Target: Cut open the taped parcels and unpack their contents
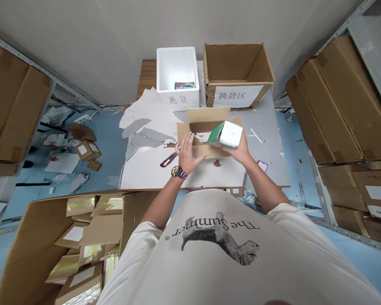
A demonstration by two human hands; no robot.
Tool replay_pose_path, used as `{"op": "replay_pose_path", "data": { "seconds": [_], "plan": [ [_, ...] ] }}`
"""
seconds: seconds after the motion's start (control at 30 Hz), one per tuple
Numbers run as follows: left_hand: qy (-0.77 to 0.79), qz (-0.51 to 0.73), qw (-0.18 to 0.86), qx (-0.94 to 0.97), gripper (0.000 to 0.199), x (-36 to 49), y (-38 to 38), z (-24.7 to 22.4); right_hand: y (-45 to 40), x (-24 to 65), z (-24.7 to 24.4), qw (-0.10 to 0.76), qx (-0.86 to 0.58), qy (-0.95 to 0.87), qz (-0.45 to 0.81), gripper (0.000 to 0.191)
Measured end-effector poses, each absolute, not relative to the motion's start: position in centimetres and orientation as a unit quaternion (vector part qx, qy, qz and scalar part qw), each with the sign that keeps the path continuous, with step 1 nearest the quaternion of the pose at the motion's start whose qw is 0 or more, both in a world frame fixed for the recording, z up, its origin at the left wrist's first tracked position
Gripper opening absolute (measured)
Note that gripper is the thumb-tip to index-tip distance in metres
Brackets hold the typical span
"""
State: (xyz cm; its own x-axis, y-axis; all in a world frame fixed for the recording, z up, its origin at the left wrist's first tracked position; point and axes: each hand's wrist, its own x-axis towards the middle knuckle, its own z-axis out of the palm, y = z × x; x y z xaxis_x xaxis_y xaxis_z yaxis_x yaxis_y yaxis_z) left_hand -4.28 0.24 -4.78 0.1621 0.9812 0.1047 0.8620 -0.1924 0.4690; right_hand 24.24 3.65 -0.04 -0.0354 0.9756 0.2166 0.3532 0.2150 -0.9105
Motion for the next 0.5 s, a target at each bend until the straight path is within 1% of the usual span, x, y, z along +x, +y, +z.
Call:
{"op": "replay_pose_path", "data": {
  "seconds": [0.07, 0.13, 0.23, 0.33, 0.4, 0.5],
  "plan": [
    [0.585, 0.181, 0.182, 0.770, 0.123, -4.2, -2.2, -4.7, 0.1, 23.7, 0.0, 0.431, -0.500, -0.666, 0.346, 0.095],
    [0.549, 0.170, 0.220, 0.788, 0.119, -4.1, -4.8, -5.5, -3.3, 22.8, -0.8, 0.381, -0.484, -0.688, 0.384, 0.091],
    [0.522, 0.168, 0.275, 0.790, 0.098, -3.9, -7.9, -8.0, -7.0, 21.1, -3.3, 0.302, -0.482, -0.694, 0.442, 0.086],
    [0.536, 0.145, 0.318, 0.769, 0.078, -3.7, -9.2, -11.1, -8.4, 19.6, -6.2, 0.236, -0.496, -0.693, 0.466, 0.083],
    [0.553, 0.125, 0.334, 0.753, 0.070, -3.4, -9.1, -13.2, -8.5, 18.9, -8.1, 0.203, -0.512, -0.689, 0.471, 0.080],
    [0.568, 0.092, 0.350, 0.740, 0.067, -3.0, -8.3, -15.6, -8.4, 18.3, -10.5, 0.181, -0.536, -0.676, 0.472, 0.074]
  ]
}}
